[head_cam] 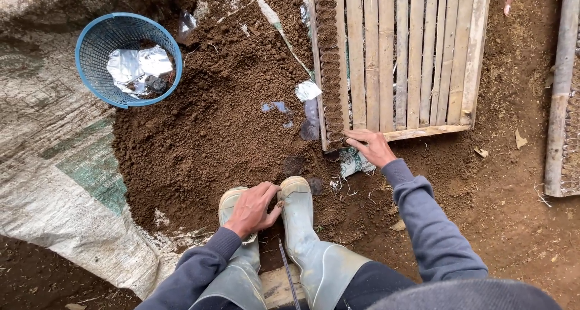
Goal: The person sits on the ground and repeatedly scoops small amounts of dark soil or manure from a pile. They roll the material into small, round patties by hand and place each finished patty into a wooden slatted tray to the right.
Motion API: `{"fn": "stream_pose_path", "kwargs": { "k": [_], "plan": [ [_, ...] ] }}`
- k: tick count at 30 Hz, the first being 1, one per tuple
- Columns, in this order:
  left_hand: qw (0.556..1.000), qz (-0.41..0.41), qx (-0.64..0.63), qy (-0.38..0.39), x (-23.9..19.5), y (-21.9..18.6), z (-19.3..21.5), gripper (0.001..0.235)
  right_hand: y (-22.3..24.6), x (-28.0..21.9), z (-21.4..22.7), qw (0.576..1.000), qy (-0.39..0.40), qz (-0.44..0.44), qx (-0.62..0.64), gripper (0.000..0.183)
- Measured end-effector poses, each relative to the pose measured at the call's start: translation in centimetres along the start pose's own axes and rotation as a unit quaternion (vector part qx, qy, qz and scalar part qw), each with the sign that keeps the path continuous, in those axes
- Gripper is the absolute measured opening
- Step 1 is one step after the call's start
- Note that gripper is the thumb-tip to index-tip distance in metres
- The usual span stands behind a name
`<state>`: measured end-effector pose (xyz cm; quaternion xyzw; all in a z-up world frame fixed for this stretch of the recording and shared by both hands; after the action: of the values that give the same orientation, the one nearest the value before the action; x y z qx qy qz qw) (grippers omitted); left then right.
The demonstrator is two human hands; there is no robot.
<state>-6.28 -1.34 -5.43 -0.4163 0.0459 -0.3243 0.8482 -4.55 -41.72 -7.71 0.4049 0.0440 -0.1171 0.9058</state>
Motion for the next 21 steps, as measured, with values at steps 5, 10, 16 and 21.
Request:
{"fn": "stream_pose_path", "kwargs": {
  "k": [5, 10, 16, 21],
  "plan": [
    [1.0, 0.001, -0.001, -0.001, 0.0, 0.1, 0.0, 0.032, 1.2, 0.1, 0.9, 0.998, 0.025, -0.052, -0.002, 0.032],
    [1.0, -0.002, 0.002, 0.001, -0.1, 0.2, 0.0, 0.032, 2.1, 0.0, 2.1, 0.995, 0.048, -0.082, 0.0, 0.041],
    [1.0, -0.005, 0.004, 0.0, 0.0, -0.2, 0.3, 0.029, 0.1, 0.1, 1.0, 0.997, 0.011, -0.074, 0.005, 0.027],
    [1.0, -0.001, 0.008, -0.001, 0.1, -0.2, 0.2, 0.03, 2.7, 0.1, 2.0, 0.996, 0.052, -0.062, -0.038, 0.054]
  ]
}}
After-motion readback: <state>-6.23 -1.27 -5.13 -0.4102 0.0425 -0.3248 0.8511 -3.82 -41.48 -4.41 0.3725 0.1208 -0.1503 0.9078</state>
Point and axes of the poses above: each hand's wrist, its own x-axis towards the middle knuckle, its own z-axis out of the back of the hand, y = z × x, the point moved 2 cm from there along x, towards the middle knuckle, and after that the axes turned 15 degrees about -y, right-handed, at the moved point
